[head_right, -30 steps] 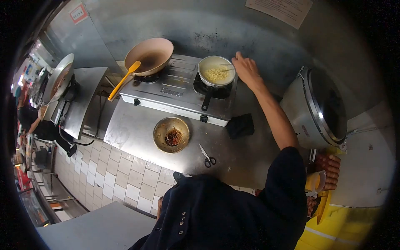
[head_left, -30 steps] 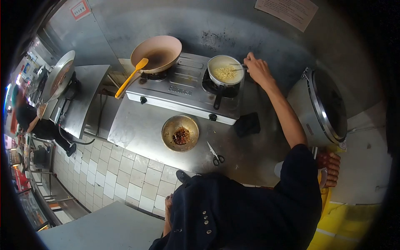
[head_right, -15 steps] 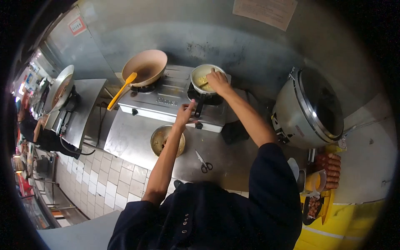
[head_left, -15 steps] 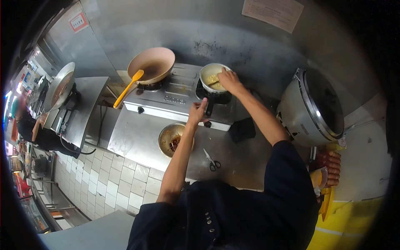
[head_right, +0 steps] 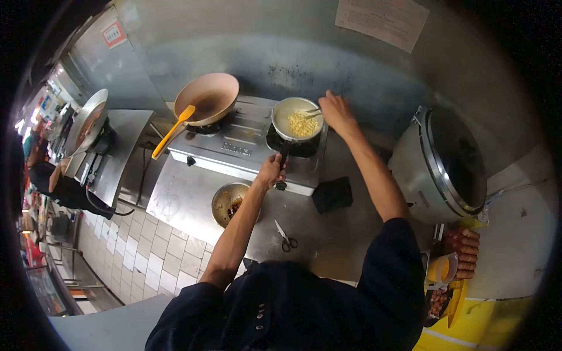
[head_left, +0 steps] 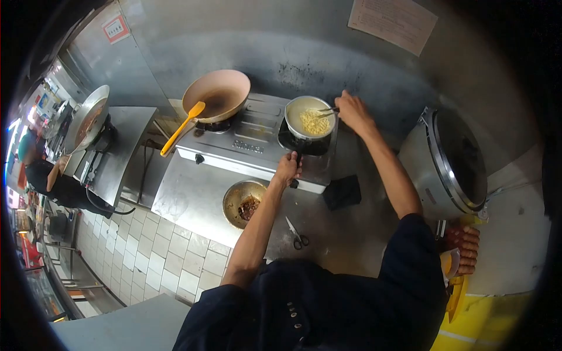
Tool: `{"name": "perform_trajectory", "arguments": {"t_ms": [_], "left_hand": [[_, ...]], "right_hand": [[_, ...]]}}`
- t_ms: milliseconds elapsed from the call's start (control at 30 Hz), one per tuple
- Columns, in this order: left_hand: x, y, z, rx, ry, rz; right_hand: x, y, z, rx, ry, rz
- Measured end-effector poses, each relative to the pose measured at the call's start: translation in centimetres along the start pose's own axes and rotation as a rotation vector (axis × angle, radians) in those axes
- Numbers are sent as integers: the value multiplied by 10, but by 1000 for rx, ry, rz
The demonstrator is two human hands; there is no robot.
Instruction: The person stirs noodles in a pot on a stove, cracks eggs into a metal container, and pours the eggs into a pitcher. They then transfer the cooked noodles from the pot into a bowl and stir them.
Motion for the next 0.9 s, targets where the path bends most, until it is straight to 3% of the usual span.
{"name": "perform_trajectory", "arguments": {"t_ms": [67, 167, 200, 300, 500, 700, 900], "left_hand": [[-1, -1, 1, 16, 18, 52], [-2, 1, -2, -11, -67, 49], [-2, 1, -2, -23, -71, 55], [-1, 1, -1, -19, -82, 57], [-4, 3, -4, -8, -69, 35], [-3, 2, 1, -40, -27, 26], [-1, 1, 0, -19, -25, 7]], "right_hand": [[6, 14, -15, -117, 50, 31], [15, 59, -25, -17, 21, 136], [12, 63, -24, 28, 55, 50], [15, 65, -26, 256, 69, 74], [11, 41, -9, 425, -102, -51], [8, 65, 6, 217, -36, 138], [24, 35, 8, 33, -83, -89]]}}
Point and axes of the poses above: each hand's wrist, its own x-axis towards the middle knuckle, its own y-axis out of the palm, z = x × y, the point moved 4 cm from there along x, towards the middle knuckle, and after that the axes turned 11 degrees about y, right-handed, at the moved point
